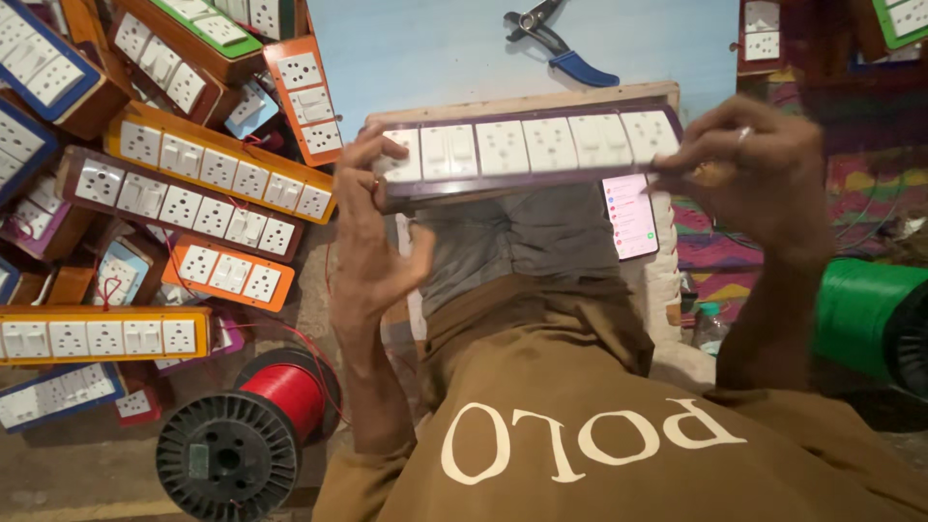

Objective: The person sits on the floor and wires a multi-socket power strip by connecting red wires between terminals. They use a screwdriver to tighten connections and wire cutters to trim excess wire, working on the strip resting on their lap.

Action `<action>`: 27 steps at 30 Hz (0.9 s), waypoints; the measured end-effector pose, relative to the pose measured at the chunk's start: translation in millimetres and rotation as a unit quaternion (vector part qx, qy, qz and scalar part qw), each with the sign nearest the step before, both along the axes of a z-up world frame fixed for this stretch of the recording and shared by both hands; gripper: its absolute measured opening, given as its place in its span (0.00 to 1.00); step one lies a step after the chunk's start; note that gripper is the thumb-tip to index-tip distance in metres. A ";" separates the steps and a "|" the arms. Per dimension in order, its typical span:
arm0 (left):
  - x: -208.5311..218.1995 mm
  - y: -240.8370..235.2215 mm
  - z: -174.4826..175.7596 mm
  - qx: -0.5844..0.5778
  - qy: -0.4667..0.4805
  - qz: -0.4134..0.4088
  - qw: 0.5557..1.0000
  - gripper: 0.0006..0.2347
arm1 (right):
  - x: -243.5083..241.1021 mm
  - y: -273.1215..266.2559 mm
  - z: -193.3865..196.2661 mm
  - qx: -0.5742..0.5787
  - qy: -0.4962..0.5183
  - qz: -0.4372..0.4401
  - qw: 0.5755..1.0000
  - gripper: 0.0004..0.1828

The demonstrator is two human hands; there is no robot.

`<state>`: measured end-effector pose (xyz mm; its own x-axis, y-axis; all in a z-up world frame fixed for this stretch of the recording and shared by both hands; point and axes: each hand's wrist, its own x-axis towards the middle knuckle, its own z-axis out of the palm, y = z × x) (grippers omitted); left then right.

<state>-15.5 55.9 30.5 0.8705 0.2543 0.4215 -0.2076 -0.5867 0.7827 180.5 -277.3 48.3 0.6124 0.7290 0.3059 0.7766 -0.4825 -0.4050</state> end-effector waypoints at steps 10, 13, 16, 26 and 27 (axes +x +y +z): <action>2.3 -5.0 -19.9 -0.045 0.019 0.062 0.997 0.27 | -16.2 40.2 24.1 -0.022 0.010 0.022 0.999 0.38; 3.8 -0.6 -12.0 0.038 0.011 0.064 0.997 0.35 | -12.5 46.7 21.6 -0.030 -0.020 0.021 0.999 0.32; 12.6 1.2 -7.6 0.086 0.025 0.096 0.991 0.32 | -0.7 46.2 15.9 -0.035 -0.128 0.046 0.990 0.25; 32.5 -1.5 -17.6 -0.018 -0.092 0.204 0.974 0.27 | 25.8 22.2 -4.6 0.022 -0.235 0.074 0.969 0.10; 32.4 -4.2 -20.1 -0.018 -0.096 0.225 0.969 0.28 | 25.8 19.9 -8.9 0.032 -0.191 0.066 0.979 0.08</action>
<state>16.9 51.7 10.4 0.5745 0.6076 0.5485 -0.0805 -0.6249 0.7765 206.3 -257.4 39.4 0.3462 0.7657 0.5421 0.9313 -0.3501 -0.1002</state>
